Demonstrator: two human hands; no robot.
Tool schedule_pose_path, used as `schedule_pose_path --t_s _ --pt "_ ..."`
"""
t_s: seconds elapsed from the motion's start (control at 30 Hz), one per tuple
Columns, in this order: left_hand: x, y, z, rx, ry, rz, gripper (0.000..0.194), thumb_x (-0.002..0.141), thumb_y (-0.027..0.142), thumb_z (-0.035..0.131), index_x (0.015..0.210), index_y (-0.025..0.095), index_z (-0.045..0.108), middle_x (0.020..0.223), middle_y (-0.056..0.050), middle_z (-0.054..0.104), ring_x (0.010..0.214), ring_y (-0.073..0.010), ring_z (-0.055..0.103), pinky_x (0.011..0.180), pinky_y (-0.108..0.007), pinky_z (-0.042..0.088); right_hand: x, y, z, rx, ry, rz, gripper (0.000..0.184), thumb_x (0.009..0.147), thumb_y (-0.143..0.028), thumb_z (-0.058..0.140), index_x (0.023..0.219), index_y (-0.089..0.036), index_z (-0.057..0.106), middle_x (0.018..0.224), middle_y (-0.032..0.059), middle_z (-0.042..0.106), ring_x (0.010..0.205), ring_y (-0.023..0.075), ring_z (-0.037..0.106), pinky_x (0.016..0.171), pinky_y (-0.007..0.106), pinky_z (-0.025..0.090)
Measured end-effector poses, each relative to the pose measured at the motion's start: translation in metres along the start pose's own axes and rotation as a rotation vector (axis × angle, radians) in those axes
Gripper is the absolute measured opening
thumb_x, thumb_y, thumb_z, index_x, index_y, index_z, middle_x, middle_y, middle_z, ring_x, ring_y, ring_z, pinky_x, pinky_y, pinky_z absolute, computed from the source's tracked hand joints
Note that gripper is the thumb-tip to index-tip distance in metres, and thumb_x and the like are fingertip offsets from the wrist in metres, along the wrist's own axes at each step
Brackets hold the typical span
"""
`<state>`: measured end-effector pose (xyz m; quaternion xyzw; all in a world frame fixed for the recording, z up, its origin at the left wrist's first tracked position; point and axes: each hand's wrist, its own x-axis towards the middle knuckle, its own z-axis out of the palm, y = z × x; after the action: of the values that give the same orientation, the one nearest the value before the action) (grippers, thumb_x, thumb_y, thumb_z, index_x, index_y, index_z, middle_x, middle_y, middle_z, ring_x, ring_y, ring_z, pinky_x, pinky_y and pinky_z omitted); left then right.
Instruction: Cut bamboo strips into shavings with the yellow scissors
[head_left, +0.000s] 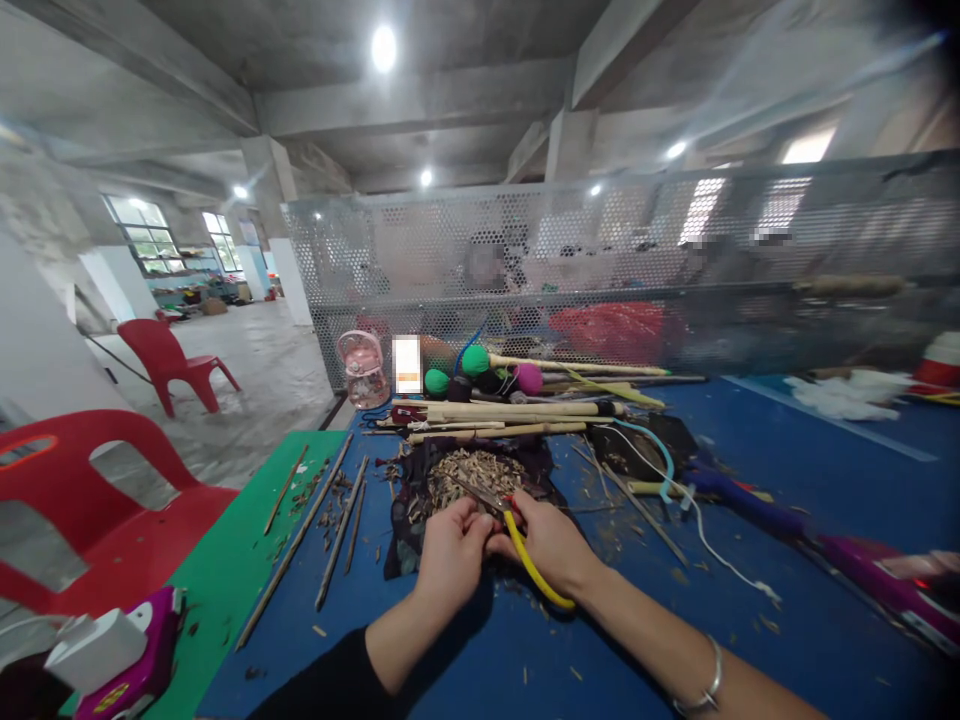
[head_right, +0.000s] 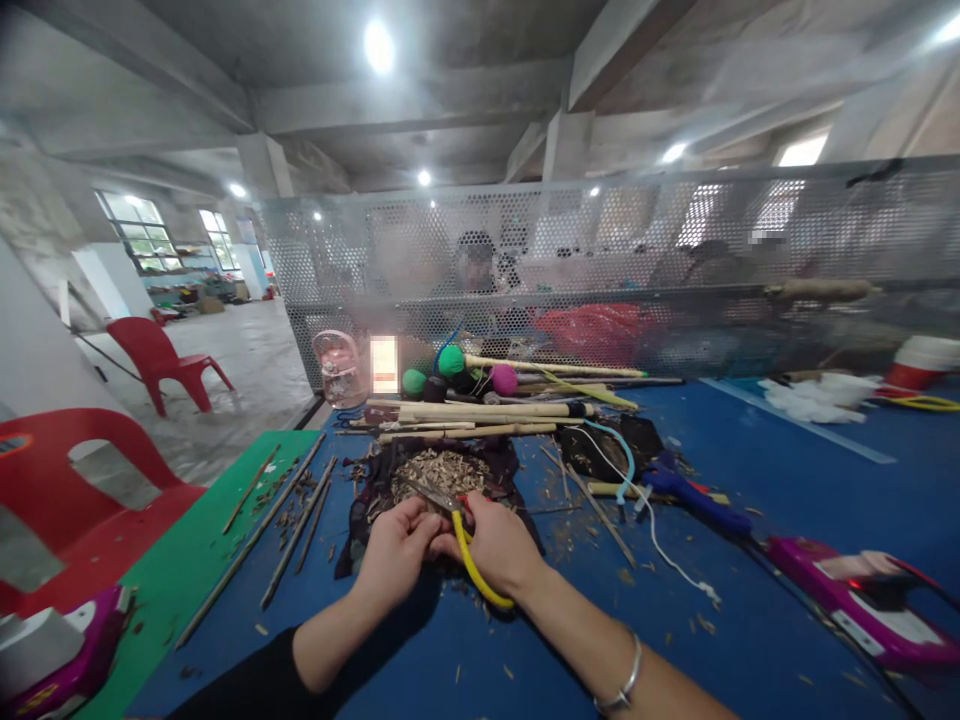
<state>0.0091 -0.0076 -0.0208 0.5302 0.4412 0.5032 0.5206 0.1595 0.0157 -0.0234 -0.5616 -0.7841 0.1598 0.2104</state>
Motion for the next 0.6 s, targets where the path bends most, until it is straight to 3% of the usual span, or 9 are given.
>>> schedule_pose_path --t_s 0.23,0.43,0.6 --pt "-0.001 -0.007 0.002 -0.028 -0.002 -0.051 0.014 0.073 0.029 0.055 0.068 0.016 0.053 0.062 -0.001 0.06 0.05 -0.0107 0.051 0.047 -0.02 0.035 -0.005 -0.006 -0.008 -0.049 -0.001 0.028 0.038 0.069 -0.054 0.06 0.082 -0.019 0.049 0.073 0.0042 0.061 0.063 0.0175 0.056 0.055 0.024 0.031" --pt "-0.006 0.009 0.006 -0.021 -0.084 0.071 0.016 0.074 0.022 0.051 0.083 0.014 0.063 0.08 -0.006 0.066 0.072 -0.0163 0.058 0.07 -0.025 0.044 -0.002 -0.007 -0.008 0.062 0.103 -0.171 0.047 0.061 -0.055 0.066 0.083 -0.019 0.044 0.083 0.0063 0.057 0.073 0.0196 0.053 0.064 0.027 0.036" --pt "-0.006 0.011 0.002 0.09 -0.029 0.046 0.014 0.074 0.023 0.051 0.073 0.014 0.061 0.067 -0.003 0.062 0.063 -0.0137 0.054 0.058 -0.022 0.04 -0.003 -0.009 -0.006 0.089 -0.011 -0.043 0.045 0.062 -0.053 0.066 0.081 -0.02 0.042 0.076 0.0028 0.06 0.063 0.0159 0.053 0.055 0.023 0.031"
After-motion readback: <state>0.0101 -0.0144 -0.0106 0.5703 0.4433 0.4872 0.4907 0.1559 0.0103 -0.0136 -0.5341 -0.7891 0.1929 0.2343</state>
